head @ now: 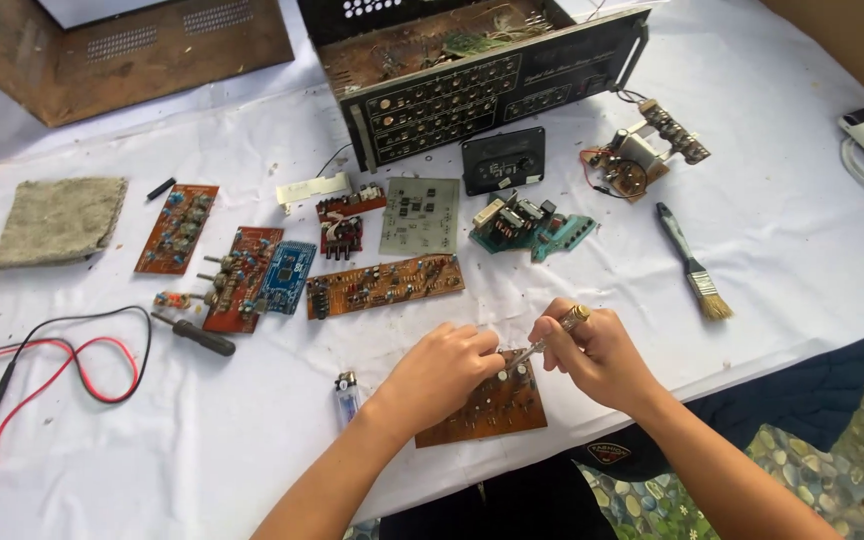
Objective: Removing electronic components from a circuit board using a screwdriver and a lighter as a heat source.
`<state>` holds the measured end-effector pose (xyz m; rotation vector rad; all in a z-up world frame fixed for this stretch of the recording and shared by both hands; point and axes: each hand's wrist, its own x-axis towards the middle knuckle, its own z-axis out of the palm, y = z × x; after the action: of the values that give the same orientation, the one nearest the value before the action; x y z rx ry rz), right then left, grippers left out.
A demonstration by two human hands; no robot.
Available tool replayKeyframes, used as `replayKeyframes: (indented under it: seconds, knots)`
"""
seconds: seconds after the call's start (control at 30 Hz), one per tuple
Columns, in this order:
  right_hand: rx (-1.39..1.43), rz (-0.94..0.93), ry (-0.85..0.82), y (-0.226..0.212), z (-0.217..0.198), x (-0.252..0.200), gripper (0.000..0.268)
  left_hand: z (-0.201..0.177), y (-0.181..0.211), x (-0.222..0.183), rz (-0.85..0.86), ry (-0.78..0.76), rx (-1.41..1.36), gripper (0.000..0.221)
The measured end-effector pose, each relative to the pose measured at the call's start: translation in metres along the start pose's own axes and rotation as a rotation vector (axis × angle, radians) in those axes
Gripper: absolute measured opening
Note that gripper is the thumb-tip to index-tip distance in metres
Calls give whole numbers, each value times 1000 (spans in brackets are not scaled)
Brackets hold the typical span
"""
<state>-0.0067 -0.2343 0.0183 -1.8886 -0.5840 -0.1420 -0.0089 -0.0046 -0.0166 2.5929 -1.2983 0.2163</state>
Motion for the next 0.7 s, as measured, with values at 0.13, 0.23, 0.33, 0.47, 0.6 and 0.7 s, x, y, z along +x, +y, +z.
replayKeyframes:
  seconds: [0.13,0.23,0.33,0.47,0.6,0.7]
  knots:
    - [-25,-6,-27,-4,3,4,33,0,2,0,-4,19,17,21]
    - [-29,1,-24,-5,6,5,34,1,3,-2,4,27,26,22]
    - [-50,-27,-6,-6,9,7,39,-2,3,-1,7,29,30,23]
    - [-66,-22,65,-1,10,2,40,-4,3,0,12,30,21,22]
    - [-101,39,107,6,9,-17,39,-7,5,0,10,41,12,22]
    - [-109,63,121,14,9,-24,38,-4,5,0,4,47,25,21]
